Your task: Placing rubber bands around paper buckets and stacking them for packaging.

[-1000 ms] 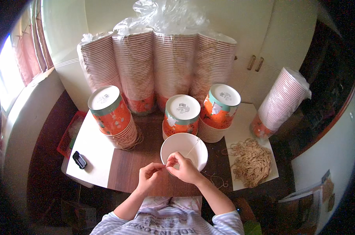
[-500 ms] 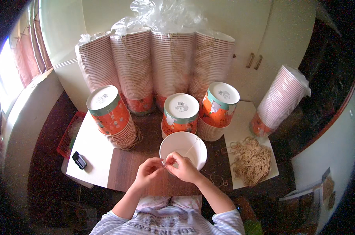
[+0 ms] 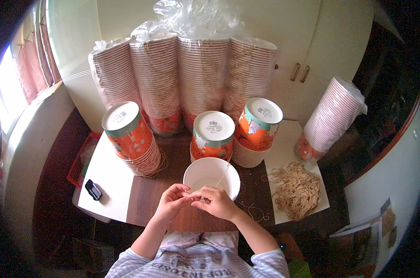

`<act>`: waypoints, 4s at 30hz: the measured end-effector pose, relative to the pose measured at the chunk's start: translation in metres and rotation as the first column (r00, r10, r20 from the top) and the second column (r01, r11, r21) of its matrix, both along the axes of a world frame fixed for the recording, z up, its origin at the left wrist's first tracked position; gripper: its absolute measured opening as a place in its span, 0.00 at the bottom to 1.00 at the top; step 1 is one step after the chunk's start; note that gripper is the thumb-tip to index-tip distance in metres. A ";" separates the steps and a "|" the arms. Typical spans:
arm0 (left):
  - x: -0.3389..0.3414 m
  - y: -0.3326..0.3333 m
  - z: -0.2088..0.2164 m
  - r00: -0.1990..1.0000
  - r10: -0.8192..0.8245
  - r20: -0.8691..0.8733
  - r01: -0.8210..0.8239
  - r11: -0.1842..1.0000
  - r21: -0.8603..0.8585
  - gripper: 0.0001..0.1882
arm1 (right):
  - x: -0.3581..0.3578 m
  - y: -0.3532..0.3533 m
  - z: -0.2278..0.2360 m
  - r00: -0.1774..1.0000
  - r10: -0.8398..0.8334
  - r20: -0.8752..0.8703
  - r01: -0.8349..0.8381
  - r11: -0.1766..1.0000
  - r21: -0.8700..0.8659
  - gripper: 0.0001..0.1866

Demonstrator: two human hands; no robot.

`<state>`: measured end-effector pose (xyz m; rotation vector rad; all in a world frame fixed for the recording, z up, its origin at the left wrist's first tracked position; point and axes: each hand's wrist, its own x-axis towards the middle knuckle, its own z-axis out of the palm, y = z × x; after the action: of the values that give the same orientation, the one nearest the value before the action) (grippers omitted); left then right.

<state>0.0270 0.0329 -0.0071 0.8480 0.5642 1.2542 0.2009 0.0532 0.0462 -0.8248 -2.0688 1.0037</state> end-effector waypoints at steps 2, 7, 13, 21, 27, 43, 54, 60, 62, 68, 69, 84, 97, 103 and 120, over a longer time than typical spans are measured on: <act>0.000 -0.001 0.004 0.997 0.009 -0.076 -0.008 1.000 0.008 0.12 | -0.001 0.003 -0.010 0.998 -0.043 -0.034 0.048 0.984 0.170 0.05; -0.001 -0.004 0.011 0.992 0.031 -0.124 -0.031 1.000 0.000 0.12 | -0.002 0.006 -0.016 0.996 -0.074 -0.053 0.084 0.976 0.203 0.02; -0.006 -0.009 0.013 0.788 0.267 -0.555 -0.113 0.948 0.296 0.10 | -0.003 0.006 -0.015 0.991 -0.121 -0.062 0.126 0.988 0.091 0.02; 0.003 -0.006 0.009 0.654 0.465 -0.597 -0.208 0.869 0.449 0.05 | -0.005 0.006 -0.016 0.991 -0.121 -0.058 0.119 0.992 -0.051 0.03; 0.004 -0.006 0.004 0.864 0.277 -0.421 -0.227 0.960 0.164 0.04 | -0.004 0.004 -0.017 0.990 -0.140 0.008 0.140 0.990 -0.027 0.04; 0.000 0.002 -0.006 0.810 0.391 -0.438 -0.345 0.921 0.183 0.03 | 0.001 0.002 -0.013 0.980 -0.185 0.080 0.181 0.982 0.048 0.03; 0.001 0.004 -0.018 0.751 0.383 -0.538 -0.308 0.924 0.228 0.03 | -0.001 0.002 -0.014 0.997 -0.042 0.058 0.041 0.999 0.018 0.02; -0.004 0.000 -0.013 0.657 0.449 -0.606 -0.290 0.892 0.346 0.03 | 0.001 0.003 -0.015 0.998 -0.055 -0.005 0.054 0.997 -0.052 0.02; -0.008 -0.003 0.006 0.536 0.454 -0.712 -0.221 0.889 0.400 0.06 | 0.000 0.002 -0.009 0.995 -0.094 0.028 0.094 0.996 0.005 0.02; 0.000 -0.005 0.032 0.372 0.683 -0.629 0.024 0.670 0.742 0.07 | -0.002 0.007 -0.009 0.996 -0.081 0.037 0.078 0.994 0.072 0.04; 0.001 -0.003 0.029 0.371 0.684 -0.628 0.022 0.669 0.743 0.07 | -0.003 0.007 -0.008 0.996 -0.079 0.037 0.076 0.994 0.073 0.04; -0.003 -0.009 0.011 0.364 0.734 -0.574 -0.078 0.638 0.766 0.07 | 0.011 -0.005 0.006 0.976 -0.149 -0.160 0.145 0.989 -0.038 0.06; 0.005 -0.028 -0.048 0.577 0.615 -0.538 -0.378 0.785 0.492 0.08 | -0.013 -0.057 -0.056 0.958 -0.151 0.243 -0.035 0.780 0.624 0.10; 0.004 -0.033 -0.043 0.947 0.124 -0.297 -0.161 0.982 -0.104 0.03 | -0.014 -0.056 -0.064 0.938 -0.187 0.292 -0.050 0.760 0.648 0.10; 0.002 -0.011 -0.027 0.997 0.082 -0.004 -0.077 0.919 -0.386 0.05 | -0.007 -0.050 -0.063 0.961 -0.062 0.269 -0.124 0.775 0.620 0.09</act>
<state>0.0292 0.0223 -0.0342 0.4890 0.8119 1.1681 0.1941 0.0032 -0.0173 -0.5845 -2.4404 0.1458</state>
